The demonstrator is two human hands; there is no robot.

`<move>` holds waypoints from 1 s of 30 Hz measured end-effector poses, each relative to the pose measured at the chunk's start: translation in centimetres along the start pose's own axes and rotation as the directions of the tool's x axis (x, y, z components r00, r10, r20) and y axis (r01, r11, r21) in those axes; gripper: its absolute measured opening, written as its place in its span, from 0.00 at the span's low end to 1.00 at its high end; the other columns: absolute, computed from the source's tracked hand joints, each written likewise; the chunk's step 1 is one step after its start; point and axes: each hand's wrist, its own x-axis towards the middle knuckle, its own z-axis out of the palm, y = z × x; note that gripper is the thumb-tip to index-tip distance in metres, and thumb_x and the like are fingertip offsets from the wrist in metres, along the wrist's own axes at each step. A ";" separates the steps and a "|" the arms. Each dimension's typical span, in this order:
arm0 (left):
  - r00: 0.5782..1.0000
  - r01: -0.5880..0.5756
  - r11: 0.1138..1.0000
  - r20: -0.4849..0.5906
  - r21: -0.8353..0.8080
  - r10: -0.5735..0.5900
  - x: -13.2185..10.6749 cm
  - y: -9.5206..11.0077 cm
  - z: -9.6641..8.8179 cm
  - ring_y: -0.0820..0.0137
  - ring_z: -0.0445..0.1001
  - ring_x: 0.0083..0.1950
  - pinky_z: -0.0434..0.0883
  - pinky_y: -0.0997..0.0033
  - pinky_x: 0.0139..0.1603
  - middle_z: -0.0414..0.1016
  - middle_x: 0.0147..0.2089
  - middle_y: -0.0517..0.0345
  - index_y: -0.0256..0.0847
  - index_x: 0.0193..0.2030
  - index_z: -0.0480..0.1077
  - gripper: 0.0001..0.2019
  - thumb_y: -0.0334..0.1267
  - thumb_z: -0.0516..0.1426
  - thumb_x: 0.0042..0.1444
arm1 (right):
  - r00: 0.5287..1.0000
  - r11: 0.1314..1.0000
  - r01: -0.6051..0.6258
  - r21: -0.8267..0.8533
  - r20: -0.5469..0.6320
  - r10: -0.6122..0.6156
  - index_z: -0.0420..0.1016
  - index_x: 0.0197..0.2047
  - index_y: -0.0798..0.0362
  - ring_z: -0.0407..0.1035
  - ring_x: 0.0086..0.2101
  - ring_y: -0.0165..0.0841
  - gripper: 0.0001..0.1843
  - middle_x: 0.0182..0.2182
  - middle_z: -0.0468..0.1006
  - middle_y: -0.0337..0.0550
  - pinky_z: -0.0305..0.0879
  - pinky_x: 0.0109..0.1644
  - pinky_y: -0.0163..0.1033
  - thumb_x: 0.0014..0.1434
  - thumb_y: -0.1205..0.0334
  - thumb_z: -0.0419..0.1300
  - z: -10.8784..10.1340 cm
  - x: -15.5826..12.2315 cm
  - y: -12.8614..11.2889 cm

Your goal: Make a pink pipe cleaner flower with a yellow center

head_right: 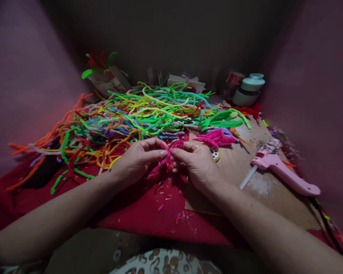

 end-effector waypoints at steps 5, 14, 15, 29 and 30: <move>1.000 0.021 0.999 -0.012 0.034 -0.020 0.0 0.1 0.1 0.78 0.67 0.26 0.62 0.77 0.29 0.69 0.27 0.63 0.36 0.31 0.68 0.08 0.37 0.61 0.47 | 0.999 0.999 -0.038 -0.031 0.009 0.039 0.73 0.24 0.56 0.64 0.17 0.26 0.07 0.17 0.71 0.36 0.60 0.21 0.32 0.45 0.62 0.65 -0.1 0.0 0.2; 1.000 0.009 0.993 -0.008 0.116 -0.008 0.0 0.0 0.1 0.78 0.65 0.26 0.61 0.77 0.29 0.68 0.27 0.63 0.37 0.31 0.67 0.08 0.39 0.59 0.49 | 0.997 0.985 -0.070 -0.155 0.025 0.075 0.72 0.23 0.54 0.60 0.14 0.25 0.07 0.16 0.72 0.37 0.54 0.14 0.30 0.48 0.60 0.61 -0.2 0.0 0.4; 1.000 -0.003 0.989 -0.009 0.150 0.004 0.0 0.0 0.1 0.78 0.64 0.25 0.60 0.77 0.28 0.68 0.27 0.63 0.37 0.31 0.67 0.08 0.40 0.58 0.50 | 0.997 0.987 -0.066 -0.148 0.030 0.071 0.72 0.23 0.53 0.60 0.14 0.25 0.07 0.16 0.72 0.37 0.55 0.14 0.31 0.48 0.60 0.61 -0.2 0.0 0.5; 0.962 -0.268 0.830 0.090 0.490 0.258 -0.2 0.8 -0.4 0.73 0.67 0.31 0.65 0.74 0.35 0.69 0.30 0.57 0.38 0.30 0.69 0.08 0.40 0.54 0.54 | 0.998 0.995 -0.036 -0.094 0.057 0.041 0.72 0.24 0.53 0.61 0.16 0.25 0.06 0.18 0.70 0.35 0.57 0.18 0.30 0.49 0.61 0.60 -0.1 -0.2 0.3; 0.987 -0.159 0.909 0.056 0.386 0.150 -0.1 0.9 -0.4 0.75 0.66 0.28 0.65 0.75 0.32 0.68 0.28 0.59 0.38 0.31 0.68 0.09 0.42 0.54 0.54 | 0.999 0.990 -0.004 -0.141 0.050 0.011 0.72 0.24 0.53 0.60 0.16 0.25 0.06 0.17 0.70 0.35 0.56 0.18 0.31 0.50 0.61 0.59 -0.1 -0.3 0.1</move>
